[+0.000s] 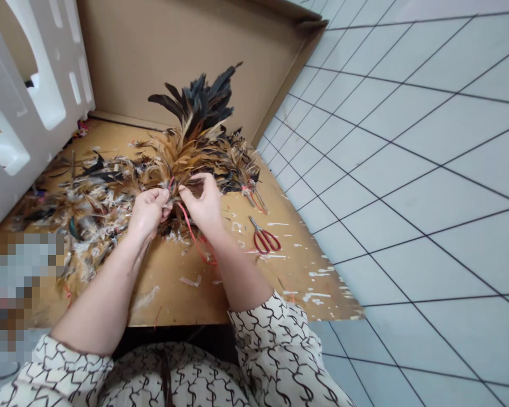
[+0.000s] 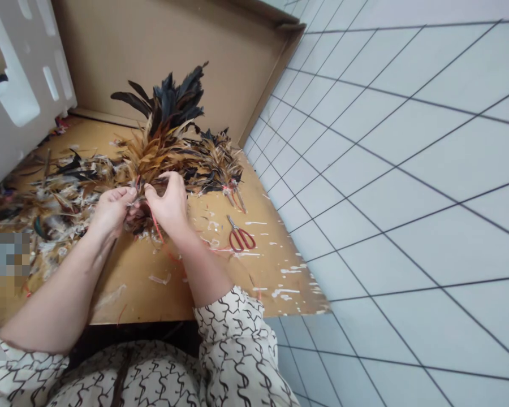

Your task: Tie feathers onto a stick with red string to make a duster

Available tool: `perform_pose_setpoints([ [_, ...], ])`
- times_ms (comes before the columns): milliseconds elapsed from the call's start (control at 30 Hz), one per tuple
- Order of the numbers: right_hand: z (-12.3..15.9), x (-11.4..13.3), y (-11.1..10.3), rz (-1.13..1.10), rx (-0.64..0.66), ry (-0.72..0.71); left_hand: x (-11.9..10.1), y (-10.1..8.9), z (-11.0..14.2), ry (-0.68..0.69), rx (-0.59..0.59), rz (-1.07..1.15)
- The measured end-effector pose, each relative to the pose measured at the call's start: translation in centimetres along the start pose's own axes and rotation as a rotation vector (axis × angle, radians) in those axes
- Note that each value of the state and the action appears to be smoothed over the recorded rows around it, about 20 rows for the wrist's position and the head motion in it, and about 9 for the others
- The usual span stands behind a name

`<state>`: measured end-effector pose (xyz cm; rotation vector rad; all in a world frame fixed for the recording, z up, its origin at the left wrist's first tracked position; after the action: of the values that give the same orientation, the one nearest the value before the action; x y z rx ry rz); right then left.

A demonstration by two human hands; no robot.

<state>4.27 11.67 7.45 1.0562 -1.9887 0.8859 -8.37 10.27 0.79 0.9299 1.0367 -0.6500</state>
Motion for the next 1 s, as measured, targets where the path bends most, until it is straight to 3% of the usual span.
perform_pose_setpoints([
  [67,0.6,1.8,-1.0,0.121,-0.09,-0.172,-0.2,-0.3,-0.1,0.019,-0.021,0.016],
  [200,2.3,2.1,1.2,0.284,0.147,-0.227,-0.6,-0.3,-0.2,0.08,-0.01,0.052],
  [267,2.6,1.3,2.0,0.306,0.219,-0.173,-0.7,-0.5,-0.3,0.109,-0.02,0.051],
  [400,2.2,-0.4,2.3,0.213,0.213,-0.025,-0.6,-0.4,-0.3,0.148,-0.004,0.009],
  [567,2.9,-3.0,3.7,-0.133,0.297,0.331,-0.7,-0.1,0.0,0.195,0.031,-0.043],
  [667,3.2,-3.5,4.3,-0.332,0.288,0.47,-0.7,0.2,0.3,0.203,0.053,-0.063],
  [833,2.7,-3.3,3.6,-0.486,0.23,0.551,-0.6,0.3,0.2,0.115,0.058,0.015],
  [1000,2.0,-3.1,2.3,-0.48,0.149,0.52,-0.2,0.9,0.4,0.012,0.106,0.043],
])
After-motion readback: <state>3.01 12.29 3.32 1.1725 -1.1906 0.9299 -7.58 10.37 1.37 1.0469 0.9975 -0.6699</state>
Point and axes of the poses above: each hand's wrist, its own z-axis away from the middle knuckle, its own y-axis out of the palm, x = y × z, the point moved 9 cm from there along -z, towards the middle knuckle, and after that the axes turned 14 degrees about -x, right-handed, at the moved point
